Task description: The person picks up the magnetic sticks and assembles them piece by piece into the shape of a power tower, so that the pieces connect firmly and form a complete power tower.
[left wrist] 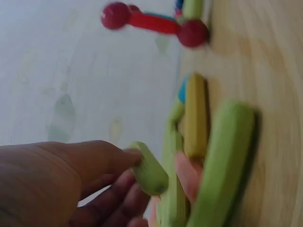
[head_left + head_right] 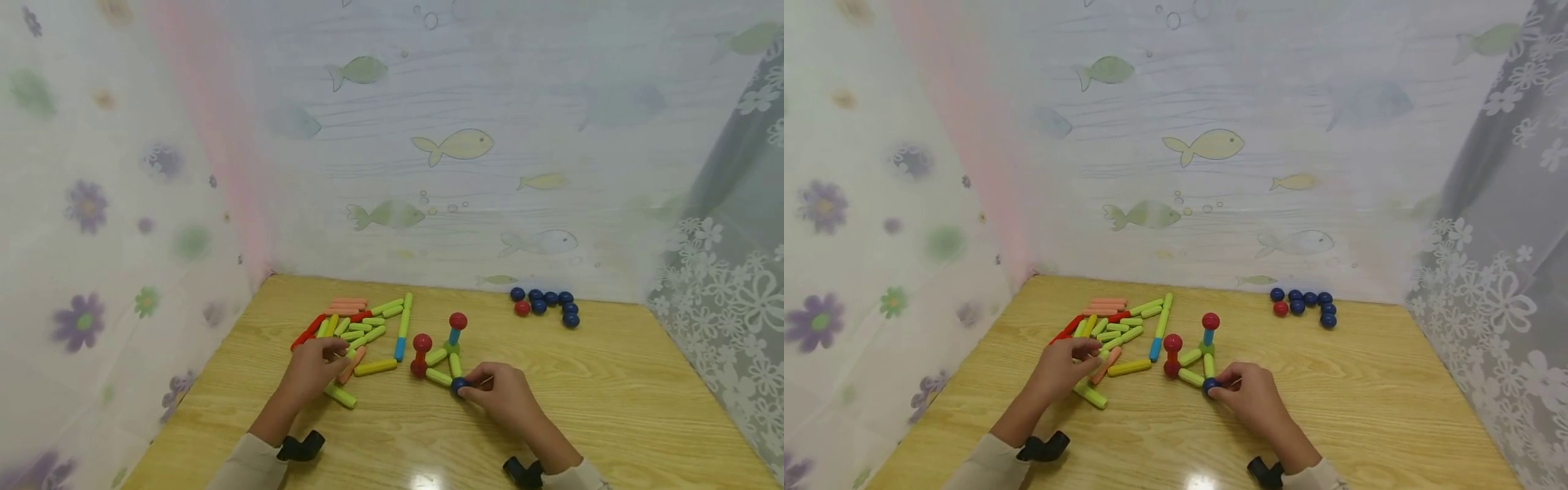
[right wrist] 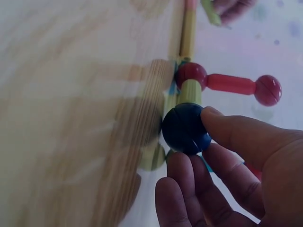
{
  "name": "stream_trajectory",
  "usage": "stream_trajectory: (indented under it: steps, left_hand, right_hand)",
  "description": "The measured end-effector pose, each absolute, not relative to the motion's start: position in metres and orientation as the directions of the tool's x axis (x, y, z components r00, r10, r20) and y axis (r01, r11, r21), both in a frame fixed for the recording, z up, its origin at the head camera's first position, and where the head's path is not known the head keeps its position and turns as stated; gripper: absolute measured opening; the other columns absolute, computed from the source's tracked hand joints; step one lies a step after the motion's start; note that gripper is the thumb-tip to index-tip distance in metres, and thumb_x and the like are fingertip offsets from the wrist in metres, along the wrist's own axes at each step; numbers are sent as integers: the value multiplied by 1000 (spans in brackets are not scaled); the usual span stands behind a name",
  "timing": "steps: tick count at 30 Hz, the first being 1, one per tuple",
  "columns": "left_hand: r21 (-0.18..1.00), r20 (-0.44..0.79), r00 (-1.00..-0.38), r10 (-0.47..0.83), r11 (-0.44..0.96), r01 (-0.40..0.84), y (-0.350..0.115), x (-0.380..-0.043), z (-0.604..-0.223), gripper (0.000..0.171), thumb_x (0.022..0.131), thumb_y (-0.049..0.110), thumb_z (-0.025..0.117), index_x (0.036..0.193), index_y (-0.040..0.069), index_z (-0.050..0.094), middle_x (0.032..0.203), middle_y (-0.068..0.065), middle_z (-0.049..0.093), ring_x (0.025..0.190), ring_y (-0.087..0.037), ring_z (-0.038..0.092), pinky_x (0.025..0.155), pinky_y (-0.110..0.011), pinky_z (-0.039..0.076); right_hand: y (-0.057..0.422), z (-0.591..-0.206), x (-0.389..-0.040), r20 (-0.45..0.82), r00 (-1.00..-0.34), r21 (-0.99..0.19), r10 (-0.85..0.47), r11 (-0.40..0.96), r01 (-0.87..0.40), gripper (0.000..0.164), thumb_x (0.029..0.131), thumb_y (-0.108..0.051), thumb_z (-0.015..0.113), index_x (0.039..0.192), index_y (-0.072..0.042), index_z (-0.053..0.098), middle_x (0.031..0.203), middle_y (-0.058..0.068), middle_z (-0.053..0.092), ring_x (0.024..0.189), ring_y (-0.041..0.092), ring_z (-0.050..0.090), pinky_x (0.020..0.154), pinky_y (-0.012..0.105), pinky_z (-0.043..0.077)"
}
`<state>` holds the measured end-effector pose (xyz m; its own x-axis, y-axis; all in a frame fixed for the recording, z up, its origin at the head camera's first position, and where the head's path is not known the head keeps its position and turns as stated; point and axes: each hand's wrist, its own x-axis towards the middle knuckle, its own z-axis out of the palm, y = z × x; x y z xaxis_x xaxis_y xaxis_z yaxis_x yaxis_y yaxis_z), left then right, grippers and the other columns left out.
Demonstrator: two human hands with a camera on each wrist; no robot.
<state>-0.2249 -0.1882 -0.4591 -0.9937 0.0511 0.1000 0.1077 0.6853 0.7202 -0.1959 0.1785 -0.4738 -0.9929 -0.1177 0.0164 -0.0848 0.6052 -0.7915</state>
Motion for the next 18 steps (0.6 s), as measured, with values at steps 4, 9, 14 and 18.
stream_trajectory:
  steps: [4, 9, 14, 18]
  left_hand:
    - [885, 47, -981, 186, 447, 127, -180, -220, -450, 36, 96, 21, 76, 129, 9, 72, 115, -2, 75, 100, -18, 70, 78, -35, 60]
    - [954, 3, -902, 432, 270, 132, -155, -212, -446, 40, 101, 21, 69, 137, 3, 65, 126, -12, 71, 113, -21, 68, 89, -32, 59]
    - [989, -43, -827, 561, 144, 46, -114, -206, -449, 37, 104, 15, 63, 138, 2, 65, 139, -12, 65, 119, -17, 63, 91, -26, 55]
    - [994, -53, -828, 558, 106, 8, -82, -205, -455, 33, 104, 10, 62, 136, 1, 67, 137, -10, 65, 114, -14, 61, 87, -25, 52]
  right_hand:
    - [175, -473, -195, 18, -992, -797, -123, 597, -88, 14, 82, -23, 89, 90, -18, 78, 97, -4, 75, 79, 10, 69, 67, 25, 57]
    - [173, -472, -195, 12, -994, -796, -112, 600, -78, 14, 82, -22, 89, 90, -18, 78, 95, -4, 74, 79, 10, 69, 68, 26, 57]
    - [173, -473, -195, 0, -995, -797, -104, 600, -63, 14, 83, -22, 89, 91, -18, 78, 96, -5, 74, 79, 10, 69, 68, 27, 57]
    - [173, -474, -195, 7, -993, -799, -118, 596, -76, 15, 84, -23, 88, 93, -18, 78, 97, -5, 74, 80, 10, 69, 69, 27, 57]
